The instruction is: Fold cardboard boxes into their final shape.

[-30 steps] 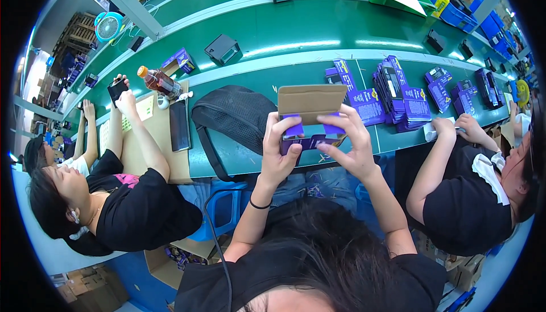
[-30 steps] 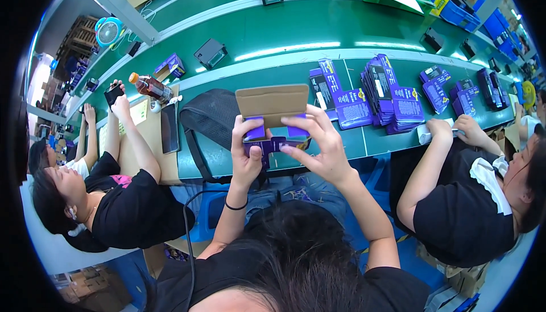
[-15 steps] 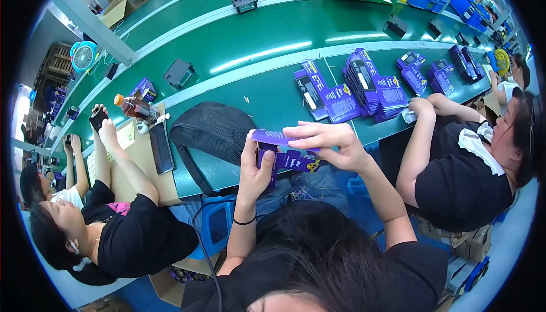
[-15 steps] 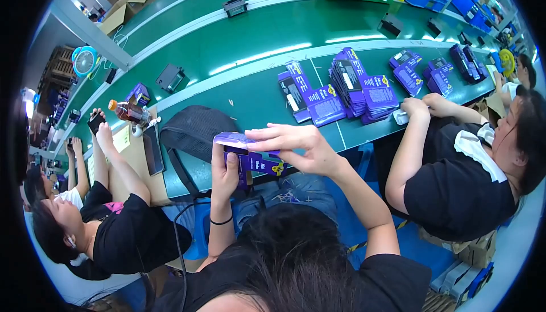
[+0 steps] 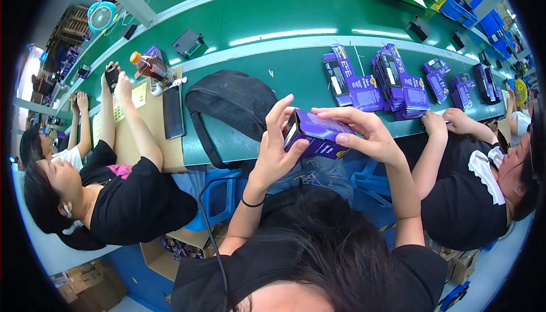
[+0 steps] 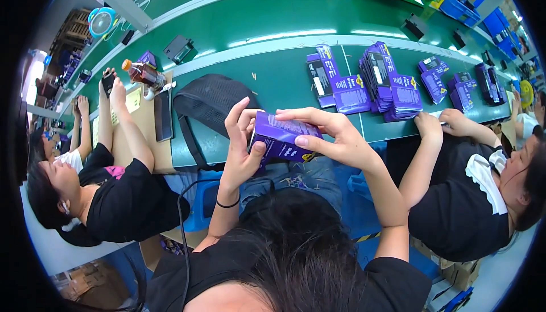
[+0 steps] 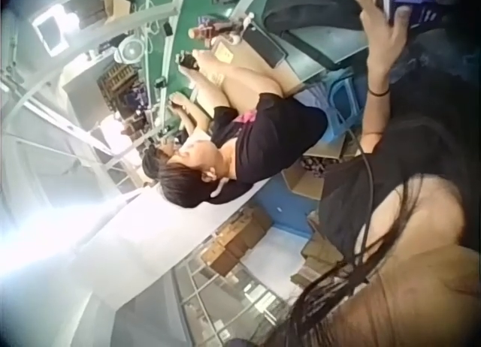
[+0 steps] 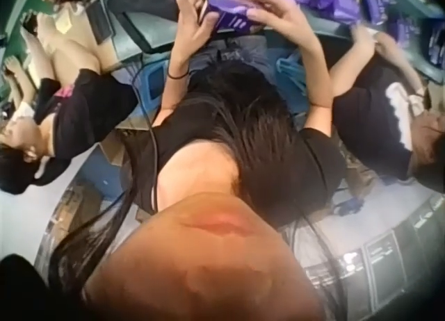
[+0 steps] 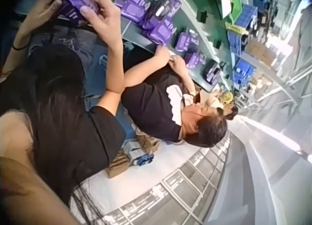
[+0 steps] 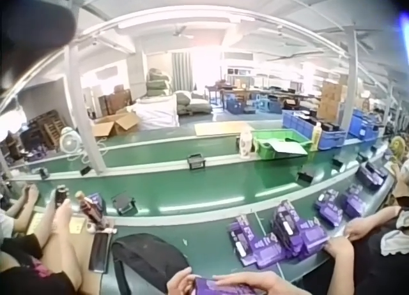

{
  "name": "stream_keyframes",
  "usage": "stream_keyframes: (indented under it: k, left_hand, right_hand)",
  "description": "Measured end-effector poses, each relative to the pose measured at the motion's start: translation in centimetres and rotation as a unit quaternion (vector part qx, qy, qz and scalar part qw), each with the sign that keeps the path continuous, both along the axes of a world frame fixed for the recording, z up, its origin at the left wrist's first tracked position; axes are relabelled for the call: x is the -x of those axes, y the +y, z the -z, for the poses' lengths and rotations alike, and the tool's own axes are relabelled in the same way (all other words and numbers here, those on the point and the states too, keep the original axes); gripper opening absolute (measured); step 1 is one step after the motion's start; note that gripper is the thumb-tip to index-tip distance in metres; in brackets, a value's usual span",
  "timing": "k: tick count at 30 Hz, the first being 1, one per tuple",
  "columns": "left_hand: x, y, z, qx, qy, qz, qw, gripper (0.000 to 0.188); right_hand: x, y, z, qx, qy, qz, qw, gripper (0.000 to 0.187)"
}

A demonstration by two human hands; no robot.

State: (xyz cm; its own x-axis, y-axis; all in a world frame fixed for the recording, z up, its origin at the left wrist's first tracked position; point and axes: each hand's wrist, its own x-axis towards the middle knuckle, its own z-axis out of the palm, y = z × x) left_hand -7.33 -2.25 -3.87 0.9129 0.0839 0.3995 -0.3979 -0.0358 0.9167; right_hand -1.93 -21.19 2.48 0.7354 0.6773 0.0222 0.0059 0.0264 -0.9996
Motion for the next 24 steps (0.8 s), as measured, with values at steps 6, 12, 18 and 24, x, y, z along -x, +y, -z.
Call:
stream_keyframes:
  k: [6,12,18,24]
  left_hand:
    - [0.1,0.2,-0.1,0.017,0.001,0.051,0.999,0.067]
    - [0.5,0.1,-0.4,0.019,0.019,0.074,0.997,0.066]
    - [0.1,0.1,-1.0,-0.05,-0.004,0.047,0.998,0.054]
    - [0.4,0.2,-0.9,-0.122,0.047,0.07,0.989,0.04]
  right_hand:
    - [1.0,-0.3,-0.2,0.023,-0.117,0.047,0.992,0.03]
    - [1.4,-0.4,-0.4,0.034,-0.152,0.107,0.982,0.027]
    - [1.9,-0.3,0.5,0.056,-0.23,0.131,0.963,0.026]
    - [1.9,-0.5,0.2,0.095,-0.228,0.119,0.962,0.029]
